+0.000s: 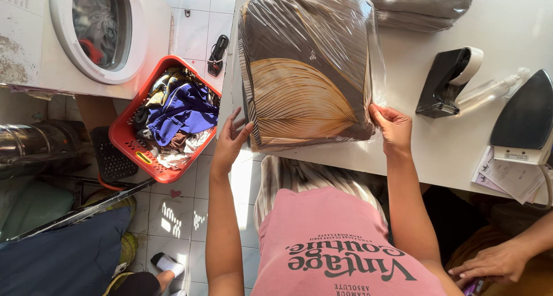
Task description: The person wraps a folded gray textile in clear plastic wrap on a white countertop, smoothing and sealing the edges with tape. They then handle a second patterned textile, placing it on the counter and beginning to wrap it similarly.
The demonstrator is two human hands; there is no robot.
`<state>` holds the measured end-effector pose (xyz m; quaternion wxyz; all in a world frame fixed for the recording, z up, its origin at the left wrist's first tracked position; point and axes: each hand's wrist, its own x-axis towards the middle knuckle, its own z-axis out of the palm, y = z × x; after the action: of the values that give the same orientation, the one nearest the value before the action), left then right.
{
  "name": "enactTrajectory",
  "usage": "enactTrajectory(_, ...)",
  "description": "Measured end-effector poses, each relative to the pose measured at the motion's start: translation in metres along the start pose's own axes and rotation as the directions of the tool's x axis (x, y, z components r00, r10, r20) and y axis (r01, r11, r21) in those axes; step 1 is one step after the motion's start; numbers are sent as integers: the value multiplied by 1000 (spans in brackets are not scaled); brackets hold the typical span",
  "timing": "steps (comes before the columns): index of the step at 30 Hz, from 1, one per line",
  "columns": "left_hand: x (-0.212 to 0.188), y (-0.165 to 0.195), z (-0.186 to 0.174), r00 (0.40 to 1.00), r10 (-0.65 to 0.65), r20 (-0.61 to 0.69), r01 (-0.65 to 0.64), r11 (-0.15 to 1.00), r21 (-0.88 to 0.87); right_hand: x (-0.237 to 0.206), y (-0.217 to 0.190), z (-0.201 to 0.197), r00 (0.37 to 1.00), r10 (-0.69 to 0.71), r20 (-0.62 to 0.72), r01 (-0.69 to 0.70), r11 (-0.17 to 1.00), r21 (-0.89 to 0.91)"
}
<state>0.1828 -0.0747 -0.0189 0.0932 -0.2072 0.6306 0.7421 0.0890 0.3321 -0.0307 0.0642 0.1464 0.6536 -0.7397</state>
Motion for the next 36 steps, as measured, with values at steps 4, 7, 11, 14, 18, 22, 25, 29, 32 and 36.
enactTrajectory(4,-1,-2,-12,1000,-25,17,25,1000,4,3,-6,-5,997,51,61,-46,996,-76)
enactTrajectory(7,1,4,-25,993,-106,-50,112,986,124,7,-20,-16,980,154,128,-138,983,-122)
enactTrajectory(11,13,21,-31,990,105,-95,-99,993,65,8,-46,-24,982,186,7,-185,980,-78)
enactTrajectory(14,18,36,-22,985,123,-120,-116,991,60,0,-61,-8,996,73,-56,-84,974,-209)
enactTrajectory(18,9,52,-17,976,141,-164,-100,967,236,-20,-92,37,889,-445,-103,286,718,-634)
enactTrajectory(22,-33,41,-28,950,106,-295,25,912,409,-52,-112,109,763,-589,267,615,534,-580)
enactTrajectory(25,-55,24,-25,954,86,-288,0,958,288,-68,-107,175,562,-450,694,794,529,-300)
enactTrajectory(29,-72,7,-12,880,177,-440,-147,984,102,-79,-78,253,248,-280,927,867,492,-84)
enactTrajectory(32,-88,4,-12,824,195,-532,-118,977,176,-85,-59,284,109,-226,968,895,446,3)
enactTrajectory(36,-105,-1,-17,806,83,-587,12,988,157,-85,-40,310,-124,-70,990,918,371,141)
